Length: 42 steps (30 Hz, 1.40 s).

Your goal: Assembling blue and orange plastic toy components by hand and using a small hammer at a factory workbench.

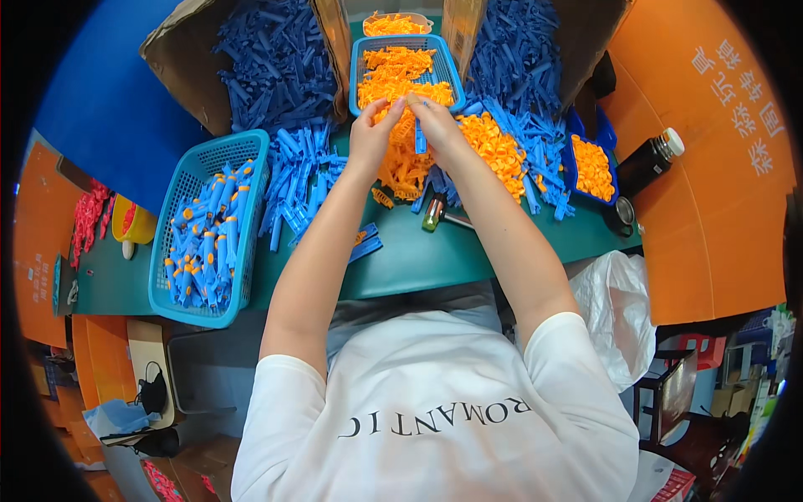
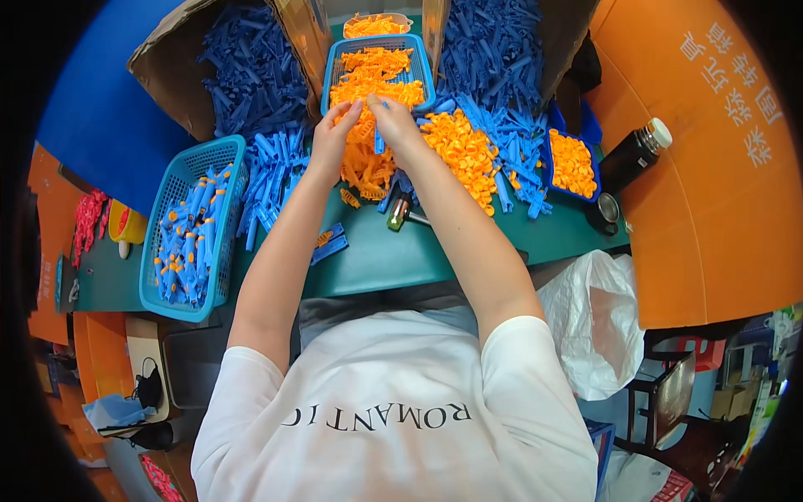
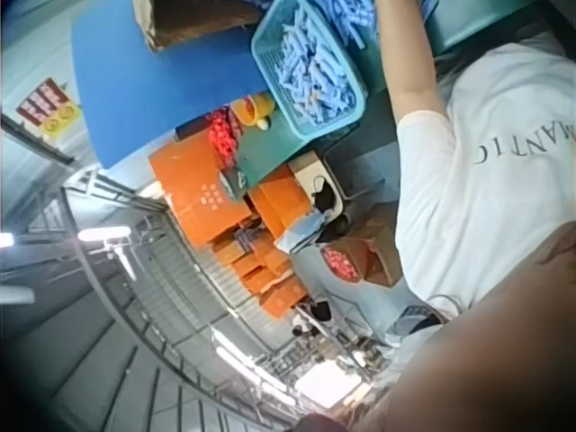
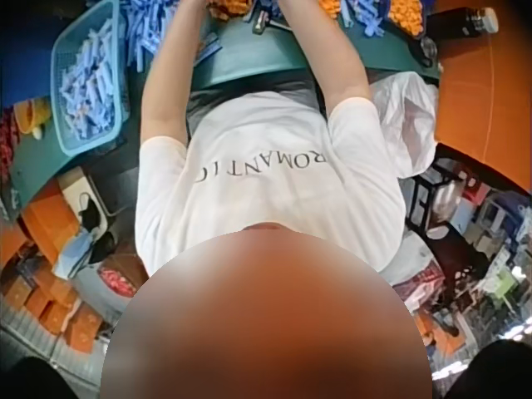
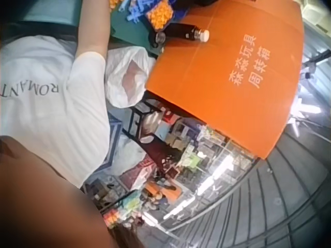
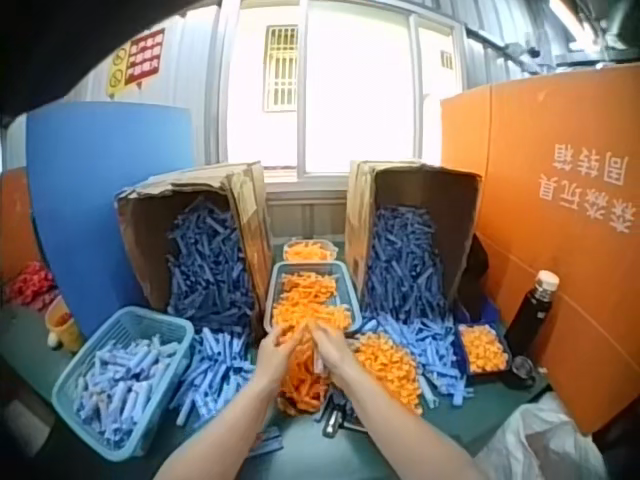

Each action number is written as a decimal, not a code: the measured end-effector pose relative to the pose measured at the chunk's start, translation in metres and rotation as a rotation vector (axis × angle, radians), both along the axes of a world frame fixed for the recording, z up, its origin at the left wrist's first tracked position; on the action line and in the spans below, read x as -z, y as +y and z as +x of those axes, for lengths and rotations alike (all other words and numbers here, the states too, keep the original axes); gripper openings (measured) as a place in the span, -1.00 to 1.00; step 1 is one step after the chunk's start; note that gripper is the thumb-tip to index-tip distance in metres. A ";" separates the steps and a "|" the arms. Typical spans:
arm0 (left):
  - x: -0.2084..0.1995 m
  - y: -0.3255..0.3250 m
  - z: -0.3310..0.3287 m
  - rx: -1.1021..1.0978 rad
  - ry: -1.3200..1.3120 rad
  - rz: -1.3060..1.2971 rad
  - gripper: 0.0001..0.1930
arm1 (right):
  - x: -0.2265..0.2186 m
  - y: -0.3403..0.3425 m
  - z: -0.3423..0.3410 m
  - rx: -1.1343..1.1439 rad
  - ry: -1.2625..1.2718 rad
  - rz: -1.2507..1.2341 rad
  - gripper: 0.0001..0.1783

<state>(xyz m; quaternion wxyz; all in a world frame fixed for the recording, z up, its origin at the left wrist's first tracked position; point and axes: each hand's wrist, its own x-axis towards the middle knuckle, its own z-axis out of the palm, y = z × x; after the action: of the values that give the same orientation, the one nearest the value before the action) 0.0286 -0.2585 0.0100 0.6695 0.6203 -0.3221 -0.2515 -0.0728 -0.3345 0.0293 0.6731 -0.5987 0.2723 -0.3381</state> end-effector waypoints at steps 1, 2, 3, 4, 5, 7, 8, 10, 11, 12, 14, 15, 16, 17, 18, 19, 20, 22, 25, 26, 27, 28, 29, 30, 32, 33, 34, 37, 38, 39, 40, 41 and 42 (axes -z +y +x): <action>0.006 0.002 0.000 0.026 0.043 -0.114 -0.49 | 0.004 0.001 -0.001 0.010 0.006 0.030 -0.43; 0.011 0.003 -0.001 0.052 0.086 -0.229 -0.47 | 0.007 0.001 -0.002 0.009 0.010 0.034 -0.43; 0.011 0.005 -0.001 0.059 0.089 -0.248 -0.55 | 0.010 -0.001 -0.004 -0.031 0.011 0.002 -0.44; 0.011 0.007 -0.001 0.057 0.094 -0.241 -0.55 | 0.013 -0.002 -0.006 -0.071 0.011 -0.030 -0.45; 0.011 0.009 0.000 0.064 0.131 -0.216 -0.55 | 0.014 -0.006 -0.007 -0.072 0.073 0.003 -0.44; 0.006 0.012 0.006 0.091 0.110 -0.190 -0.54 | 0.008 -0.012 -0.010 -0.103 0.077 0.003 -0.41; 0.004 0.012 0.013 0.084 0.094 -0.181 -0.52 | 0.006 -0.013 -0.011 -0.136 0.075 0.000 -0.38; -0.015 0.024 0.020 0.099 0.009 0.007 -0.52 | -0.024 -0.001 -0.017 -0.068 0.242 0.036 -0.30; -0.023 0.028 0.024 0.117 -0.064 0.158 -0.55 | -0.036 0.001 -0.022 -0.061 0.349 -0.028 -0.26; -0.029 0.034 0.027 0.118 -0.061 0.161 -0.55 | -0.043 0.001 -0.026 -0.053 0.455 -0.092 -0.23; -0.042 0.048 0.028 0.149 -0.239 0.152 -0.58 | -0.045 0.000 -0.037 0.021 0.525 -0.232 -0.26; -0.055 0.068 0.017 0.129 -0.341 0.118 -0.59 | -0.044 -0.002 -0.048 -0.007 0.491 -0.334 -0.31; -0.052 0.088 0.013 0.139 -0.373 0.034 -0.61 | -0.043 0.001 -0.054 -0.044 0.453 -0.442 -0.36; -0.047 0.106 0.009 0.153 -0.404 -0.055 -0.62 | -0.036 0.016 -0.063 -0.079 0.337 -0.345 -0.43; -0.038 0.128 -0.006 0.125 -0.360 -0.010 -0.61 | -0.026 0.040 -0.078 -0.112 0.223 -0.246 -0.50; -0.021 0.153 -0.020 0.164 -0.297 0.015 -0.57 | -0.022 0.068 -0.095 -0.237 0.250 -0.148 -0.59; -0.018 0.176 -0.046 0.239 -0.198 0.117 -0.49 | -0.013 0.086 -0.104 -0.370 0.403 -0.173 -0.58; 0.003 0.211 -0.075 0.359 -0.353 0.007 -0.45 | 0.023 0.137 -0.121 -0.485 0.289 -0.134 -0.43; 0.015 0.230 -0.101 0.383 -0.399 -0.071 -0.57 | 0.049 0.177 -0.131 -0.536 0.144 -0.175 -0.13; 0.022 0.235 -0.108 0.336 -0.269 -0.085 -0.63 | 0.044 0.181 -0.133 -0.548 0.146 -0.163 -0.13; 0.028 0.237 -0.105 0.330 -0.265 -0.075 -0.63 | 0.038 0.182 -0.134 -0.593 0.186 -0.087 -0.17; 0.034 0.239 -0.101 0.303 -0.296 -0.087 -0.68 | 0.033 0.180 -0.134 -0.636 0.226 -0.010 -0.22; 0.037 0.242 -0.097 0.276 -0.327 -0.097 -0.73 | 0.031 0.177 -0.134 -0.643 0.226 0.001 -0.22; 0.037 0.243 -0.094 0.270 -0.319 -0.089 -0.73 | 0.030 0.173 -0.135 -0.647 0.239 -0.096 -0.32; 0.034 0.243 -0.086 0.113 -0.359 -0.131 -0.80 | 0.021 0.159 -0.139 -0.620 0.274 -0.282 -0.64; 0.036 0.244 -0.080 0.076 -0.365 -0.134 -0.79 | 0.027 0.152 -0.142 -0.565 0.222 -0.271 -0.67; 0.038 0.243 -0.077 0.054 -0.355 -0.160 -0.76 | 0.032 0.147 -0.145 -0.510 0.171 -0.261 -0.69; 0.041 0.242 -0.074 0.074 -0.449 -0.144 -0.73 | 0.033 0.145 -0.146 -0.451 0.185 -0.314 -0.69; 0.041 0.240 -0.077 0.060 -0.419 -0.144 -0.72 | 0.033 0.146 -0.146 -0.444 0.198 -0.379 -0.70; 0.042 0.239 -0.078 0.047 -0.392 -0.145 -0.71 | 0.034 0.146 -0.144 -0.447 0.202 -0.374 -0.70; 0.043 0.239 -0.077 0.045 -0.388 -0.141 -0.71 | 0.035 0.145 -0.142 -0.426 0.203 -0.428 -0.72; 0.044 0.239 -0.076 0.054 -0.413 -0.118 -0.70 | 0.036 0.144 -0.142 -0.406 0.204 -0.483 -0.73; 0.045 0.238 -0.075 0.063 -0.438 -0.096 -0.69 | 0.038 0.144 -0.142 -0.408 0.206 -0.483 -0.73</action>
<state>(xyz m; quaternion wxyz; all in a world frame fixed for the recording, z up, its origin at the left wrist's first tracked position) -0.0462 -0.0203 -0.0351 0.6042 0.6171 -0.4906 -0.1160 -0.2145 -0.1904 -0.0089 0.5347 -0.8140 0.1254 -0.1890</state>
